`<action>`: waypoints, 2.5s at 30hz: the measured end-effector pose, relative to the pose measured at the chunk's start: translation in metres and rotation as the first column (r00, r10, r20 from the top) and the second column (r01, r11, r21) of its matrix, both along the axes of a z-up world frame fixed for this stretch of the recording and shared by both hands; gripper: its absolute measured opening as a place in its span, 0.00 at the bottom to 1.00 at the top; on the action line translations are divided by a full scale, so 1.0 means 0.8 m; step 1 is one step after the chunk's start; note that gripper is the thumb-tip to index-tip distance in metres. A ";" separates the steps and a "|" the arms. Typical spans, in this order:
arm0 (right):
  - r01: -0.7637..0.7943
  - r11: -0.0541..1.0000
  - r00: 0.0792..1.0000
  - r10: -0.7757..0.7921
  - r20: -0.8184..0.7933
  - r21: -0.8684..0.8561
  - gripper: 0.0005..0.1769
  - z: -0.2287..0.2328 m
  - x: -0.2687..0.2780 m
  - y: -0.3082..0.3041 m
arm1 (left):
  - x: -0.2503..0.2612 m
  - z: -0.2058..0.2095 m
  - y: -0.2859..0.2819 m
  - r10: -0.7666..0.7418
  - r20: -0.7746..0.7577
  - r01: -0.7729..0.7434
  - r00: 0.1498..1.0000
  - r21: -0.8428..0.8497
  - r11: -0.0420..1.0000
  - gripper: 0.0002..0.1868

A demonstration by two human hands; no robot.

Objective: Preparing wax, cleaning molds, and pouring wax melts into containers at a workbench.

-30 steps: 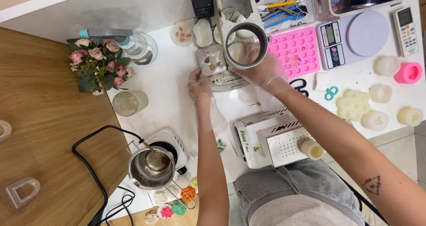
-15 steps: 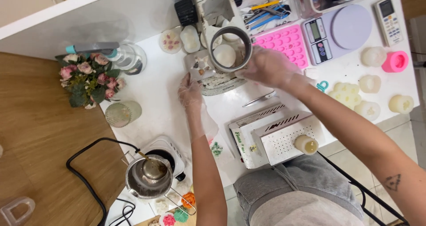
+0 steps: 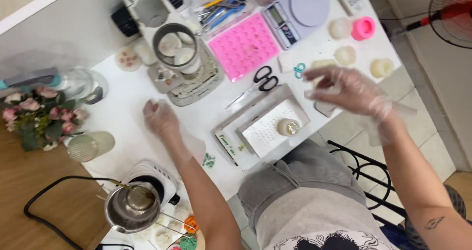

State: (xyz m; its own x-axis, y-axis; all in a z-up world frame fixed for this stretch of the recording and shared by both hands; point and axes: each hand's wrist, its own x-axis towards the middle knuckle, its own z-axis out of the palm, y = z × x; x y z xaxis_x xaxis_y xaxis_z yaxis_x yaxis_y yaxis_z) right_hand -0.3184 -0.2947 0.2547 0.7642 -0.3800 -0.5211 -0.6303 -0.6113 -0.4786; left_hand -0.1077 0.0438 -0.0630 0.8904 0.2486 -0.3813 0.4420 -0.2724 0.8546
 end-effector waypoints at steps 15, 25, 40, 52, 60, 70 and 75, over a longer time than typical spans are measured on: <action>-0.260 0.964 0.936 0.265 0.230 -0.050 0.44 -0.062 -0.100 0.054 | -0.256 0.255 -0.089 -0.599 -0.160 0.562 0.785 -0.223 0.796 0.20; -0.467 0.884 0.848 0.444 0.290 0.011 0.39 -0.075 -0.083 0.015 | -0.320 0.234 -0.129 -0.705 0.103 0.702 0.701 0.073 0.709 0.32; -0.629 0.774 0.735 0.563 0.379 0.072 0.35 -0.092 -0.062 -0.012 | -0.327 0.232 -0.160 -0.668 0.098 0.641 0.738 0.207 0.739 0.41; -0.678 0.729 0.704 0.609 0.366 0.091 0.36 -0.093 -0.054 -0.023 | -0.334 0.231 -0.165 -0.630 0.180 0.596 0.755 0.210 0.775 0.39; -0.679 0.725 0.694 0.582 0.424 0.116 0.33 -0.094 -0.057 -0.023 | -0.336 0.233 -0.165 -0.620 0.167 0.586 0.766 0.215 0.781 0.36; -0.677 0.735 0.680 0.608 0.409 0.034 0.34 -0.105 -0.061 -0.023 | -0.338 0.236 -0.168 -0.606 0.125 0.576 0.786 0.212 0.790 0.35; -0.672 0.738 0.690 0.598 0.408 0.054 0.34 -0.105 -0.062 -0.024 | -0.339 0.233 -0.167 -0.591 0.137 0.565 0.795 0.186 0.804 0.34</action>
State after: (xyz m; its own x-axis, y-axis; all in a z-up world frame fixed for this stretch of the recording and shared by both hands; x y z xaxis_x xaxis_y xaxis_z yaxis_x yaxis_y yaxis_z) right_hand -0.3679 -0.3140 0.1706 0.9228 0.3387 -0.1835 0.1049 -0.6792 -0.7264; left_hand -0.3793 -0.0901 0.1232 0.9323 -0.2991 -0.2032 0.0098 -0.5407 0.8412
